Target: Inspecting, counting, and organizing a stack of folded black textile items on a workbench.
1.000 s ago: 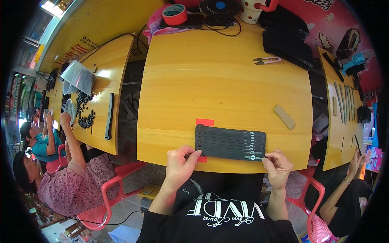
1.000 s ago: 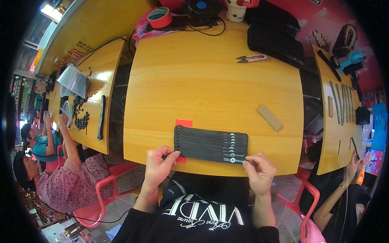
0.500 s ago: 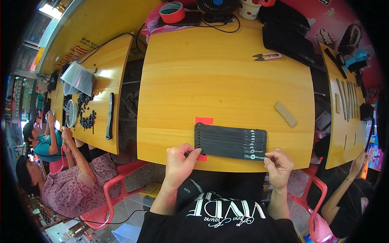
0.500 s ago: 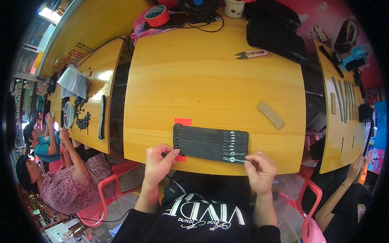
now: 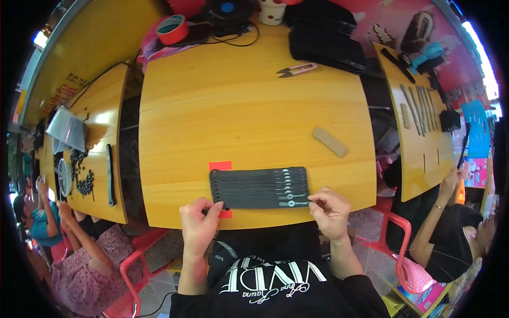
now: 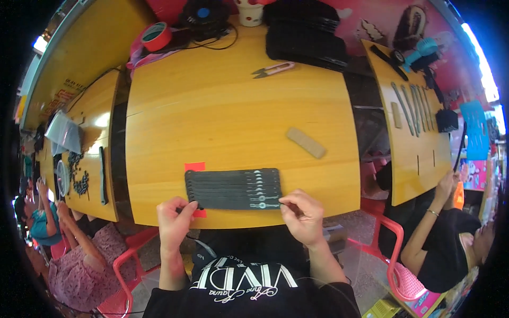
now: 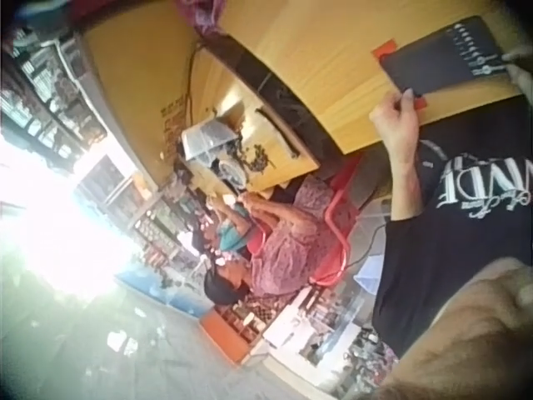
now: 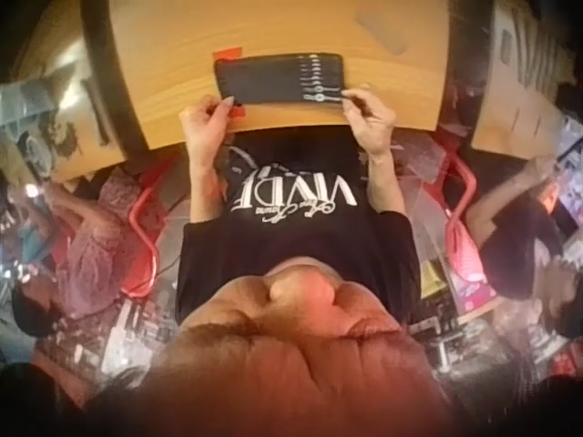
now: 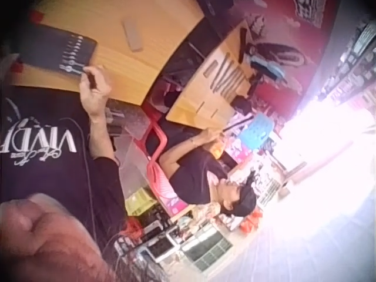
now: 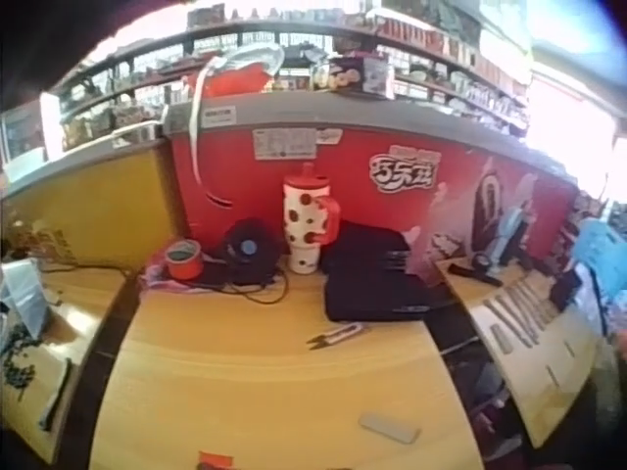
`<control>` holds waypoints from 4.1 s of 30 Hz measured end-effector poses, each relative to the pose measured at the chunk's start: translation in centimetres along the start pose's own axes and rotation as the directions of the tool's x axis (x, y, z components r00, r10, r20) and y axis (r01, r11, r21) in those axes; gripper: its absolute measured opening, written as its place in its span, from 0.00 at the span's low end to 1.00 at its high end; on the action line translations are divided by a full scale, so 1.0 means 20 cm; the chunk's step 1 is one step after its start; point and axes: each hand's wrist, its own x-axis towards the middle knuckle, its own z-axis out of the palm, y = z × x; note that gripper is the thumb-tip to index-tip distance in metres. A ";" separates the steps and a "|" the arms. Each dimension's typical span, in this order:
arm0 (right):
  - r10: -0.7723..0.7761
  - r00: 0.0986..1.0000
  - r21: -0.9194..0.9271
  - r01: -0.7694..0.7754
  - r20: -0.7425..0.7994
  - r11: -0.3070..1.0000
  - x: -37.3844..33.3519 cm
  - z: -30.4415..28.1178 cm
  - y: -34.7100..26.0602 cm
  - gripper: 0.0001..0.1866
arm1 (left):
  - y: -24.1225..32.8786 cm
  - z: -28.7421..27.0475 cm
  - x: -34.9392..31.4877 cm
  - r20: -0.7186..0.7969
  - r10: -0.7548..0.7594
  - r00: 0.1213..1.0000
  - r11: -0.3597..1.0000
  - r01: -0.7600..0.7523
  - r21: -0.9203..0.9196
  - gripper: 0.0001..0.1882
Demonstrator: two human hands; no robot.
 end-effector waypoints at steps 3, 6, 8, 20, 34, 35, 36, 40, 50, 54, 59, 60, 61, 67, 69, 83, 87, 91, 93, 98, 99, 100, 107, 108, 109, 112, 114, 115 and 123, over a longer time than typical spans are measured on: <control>-0.023 1.000 -0.009 0.024 0.004 1.000 0.00 0.00 0.00 0.08 | 0.04 0.00 0.00 0.007 -0.035 0.999 0.999 0.035 -0.013 0.10; 0.029 0.999 -0.048 -0.031 -0.033 0.998 0.00 0.01 -0.01 0.08 | 0.04 0.00 0.01 0.008 -0.027 1.000 1.000 0.027 -0.001 0.11; 0.031 0.997 -0.057 -0.035 -0.072 0.998 0.01 0.03 -0.01 0.08 | 0.03 0.01 0.01 0.011 -0.017 1.000 1.000 0.017 0.007 0.10; 0.007 0.989 -0.178 -0.034 -0.149 0.983 0.02 0.06 -0.01 0.10 | 0.04 0.00 0.00 0.029 -0.037 0.999 0.999 0.037 -0.007 0.10; 0.056 0.987 -0.240 -0.092 -0.152 0.966 0.04 0.08 -0.04 0.09 | 0.04 0.00 0.00 0.006 -0.047 0.999 0.999 0.047 -0.004 0.10; 0.060 0.986 -0.252 -0.098 -0.153 0.963 0.04 0.08 -0.06 0.09 | 0.04 0.00 0.00 0.005 -0.046 0.999 0.999 0.046 -0.005 0.10; 0.065 0.986 -0.263 -0.104 -0.153 0.959 0.04 0.08 -0.06 0.09 | 0.04 0.00 0.00 0.010 -0.045 0.999 0.999 0.045 -0.006 0.10; 0.048 0.988 -0.285 -0.088 -0.144 0.954 0.05 0.08 -0.07 0.10 | 0.04 0.01 0.01 0.006 -0.017 1.000 1.000 0.017 -0.008 0.10; 0.001 0.994 -0.310 -0.036 -0.114 0.950 0.04 0.07 -0.06 0.09 | -0.03 -0.01 0.01 -0.054 0.075 0.996 0.995 -0.071 0.068 0.11; -0.005 0.996 -0.237 -0.016 -0.086 0.971 0.05 0.01 0.02 0.10 | -0.09 -0.09 0.01 -0.115 0.266 0.957 0.936 -0.228 0.267 0.12; 0.005 0.997 -0.252 -0.023 -0.071 0.968 0.06 0.01 -0.01 0.09 | -0.03 -0.08 -0.06 -0.154 0.325 0.933 0.945 -0.324 0.029 0.13; 0.030 0.997 -0.182 -0.043 -0.071 0.982 0.06 0.01 -0.01 0.10 | -0.01 -0.07 -0.07 -0.170 0.331 0.928 0.943 -0.331 0.028 0.13; 0.056 0.996 -0.113 -0.064 -0.068 0.992 0.07 0.01 0.00 0.10 | 0.01 -0.06 -0.07 -0.147 0.321 0.936 0.936 -0.289 0.202 0.14; -0.159 0.981 -0.391 0.104 -0.112 0.914 0.01 0.06 0.01 0.09 | -0.05 -0.13 -0.06 -0.141 0.378 0.915 0.867 -0.297 0.399 0.17; -0.057 0.994 -0.201 0.038 -0.090 0.979 -0.10 0.14 -0.04 0.07 | 0.03 -0.18 -0.19 0.024 0.184 0.983 0.963 -0.176 -0.204 0.16; 0.211 0.727 -0.005 -0.275 0.653 0.962 -0.39 0.29 -0.19 0.06 | -0.07 -0.07 -0.38 0.179 0.166 0.970 0.602 0.044 -0.798 0.28; 0.233 0.733 -0.016 -0.291 0.639 0.957 -0.38 0.24 -0.17 0.07 | -0.03 -0.12 -0.40 0.259 0.139 0.956 0.699 0.091 -0.710 0.16; 0.240 0.710 -0.010 -0.312 0.662 0.950 -0.36 0.20 -0.16 0.06 | -0.09 -0.14 -0.36 0.308 0.199 0.930 0.800 0.027 -0.599 0.06; 0.251 0.694 -0.030 -0.313 0.675 0.949 -0.35 0.15 -0.15 0.07 | -0.12 -0.12 -0.34 0.158 0.273 0.949 0.868 -0.172 -0.467 0.05; 0.269 0.827 0.005 -0.312 0.494 0.950 -0.37 -0.03 -0.15 0.06 | -0.15 -0.08 -0.31 0.109 0.238 0.965 0.824 -0.141 -0.549 0.04; 0.216 0.891 -0.010 -0.231 0.399 0.973 -0.37 -0.06 -0.14 0.05 | -0.15 -0.07 -0.30 0.138 0.209 0.968 0.837 -0.104 -0.538 0.04; 0.154 0.941 -0.036 -0.150 0.301 0.988 -0.37 -0.08 -0.13 0.05 | -0.16 -0.07 -0.30 0.147 0.207 0.967 0.837 -0.097 -0.539 0.04; 0.173 0.949 -0.152 -0.136 0.265 0.979 -0.27 -0.11 -0.14 0.07 | -0.12 -0.03 -0.25 0.105 0.157 0.982 0.837 -0.076 -0.543 0.04; 0.225 0.945 -0.028 -0.225 0.239 0.974 -0.26 -0.10 -0.15 0.06 | -0.12 -0.04 -0.24 0.100 0.158 0.982 0.831 -0.078 -0.551 0.04; 0.233 0.944 -0.030 -0.233 0.232 0.972 -0.24 -0.10 -0.14 0.06 | -0.11 -0.04 -0.22 0.096 0.149 0.984 0.834 -0.072 -0.548 0.04; 0.228 0.956 0.149 -0.257 0.185 0.955 -0.20 -0.08 -0.11 0.05 | -0.12 -0.03 -0.18 0.083 0.156 0.984 0.825 -0.083 -0.559 0.04; 0.194 0.974 0.251 -0.218 0.119 0.943 -0.17 -0.07 -0.08 0.06 | -0.12 -0.02 -0.16 0.088 0.143 0.986 0.829 -0.071 -0.555 0.04; 0.202 0.972 0.249 -0.226 0.118 0.942 -0.16 -0.07 -0.07 0.06 | -0.10 -0.01 -0.15 0.086 0.136 0.987 0.827 -0.066 -0.558 0.04; -0.052 0.999 -0.223 0.049 -0.006 0.973 -0.06 0.01 -0.08 0.09 | -0.13 0.02 -0.09 0.033 0.144 0.989 0.875 -0.111 -0.472 0.04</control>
